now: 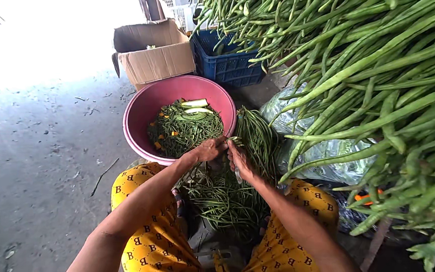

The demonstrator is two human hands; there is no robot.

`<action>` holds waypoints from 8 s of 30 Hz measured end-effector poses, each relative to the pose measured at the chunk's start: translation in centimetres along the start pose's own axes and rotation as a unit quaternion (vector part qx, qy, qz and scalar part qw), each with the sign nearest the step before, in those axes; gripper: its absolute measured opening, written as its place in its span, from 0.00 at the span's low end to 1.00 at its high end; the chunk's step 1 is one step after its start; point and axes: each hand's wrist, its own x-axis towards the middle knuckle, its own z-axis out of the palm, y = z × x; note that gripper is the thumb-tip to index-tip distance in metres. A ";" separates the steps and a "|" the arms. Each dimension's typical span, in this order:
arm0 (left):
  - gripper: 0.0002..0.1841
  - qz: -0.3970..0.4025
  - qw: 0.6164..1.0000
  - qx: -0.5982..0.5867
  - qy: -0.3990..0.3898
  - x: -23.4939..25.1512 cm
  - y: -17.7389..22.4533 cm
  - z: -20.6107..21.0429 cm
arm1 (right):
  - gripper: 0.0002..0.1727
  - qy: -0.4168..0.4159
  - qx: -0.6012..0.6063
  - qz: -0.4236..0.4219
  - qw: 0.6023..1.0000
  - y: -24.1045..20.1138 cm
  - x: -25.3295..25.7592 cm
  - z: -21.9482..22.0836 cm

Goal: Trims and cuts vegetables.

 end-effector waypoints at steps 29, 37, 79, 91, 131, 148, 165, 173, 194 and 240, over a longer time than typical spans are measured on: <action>0.23 0.048 0.969 0.216 -0.113 -0.4 -1.0 4.5 | 0.32 0.096 0.254 0.120 0.955 6.0 -5.1 2.0; 0.22 0.053 0.983 -0.144 -0.102 0.2 -1.3 2.5 | 0.21 0.154 0.128 0.008 0.980 4.7 -4.7 -0.3; 0.28 -0.010 0.990 0.049 0.133 -4.8 -3.5 -8.6 | 0.18 0.161 -0.181 -0.381 0.892 -8.7 2.7 4.9; 0.26 -0.047 0.982 0.145 0.115 -2.8 -0.9 -6.9 | 0.16 0.214 -0.147 -0.368 0.893 -7.0 2.9 3.5; 0.30 0.067 0.970 0.232 -0.009 -2.7 0.1 -3.4 | 0.26 0.129 -0.014 -0.106 0.986 1.1 -1.9 0.5; 0.21 -0.046 0.964 -0.226 0.134 -4.1 -3.1 -8.7 | 0.29 0.024 -0.342 0.168 0.924 10.2 -3.9 1.8; 0.22 -0.057 0.974 -0.186 0.117 -5.4 -4.5 -10.2 | 0.28 -0.065 -0.150 -0.059 0.985 -8.3 3.7 6.6; 0.21 -0.078 0.987 -0.065 0.126 -5.6 -5.9 -10.6 | 0.37 -0.107 -0.238 -0.046 0.964 -10.1 6.1 9.4; 0.23 -0.173 0.958 0.104 0.203 -4.9 -5.4 -9.6 | 0.34 -0.062 -0.071 -0.027 0.995 -10.1 8.2 12.4; 0.15 -0.027 0.950 -0.244 0.195 -5.4 -7.0 -10.6 | 0.35 -0.088 -0.224 -0.095 0.966 -9.2 8.8 10.2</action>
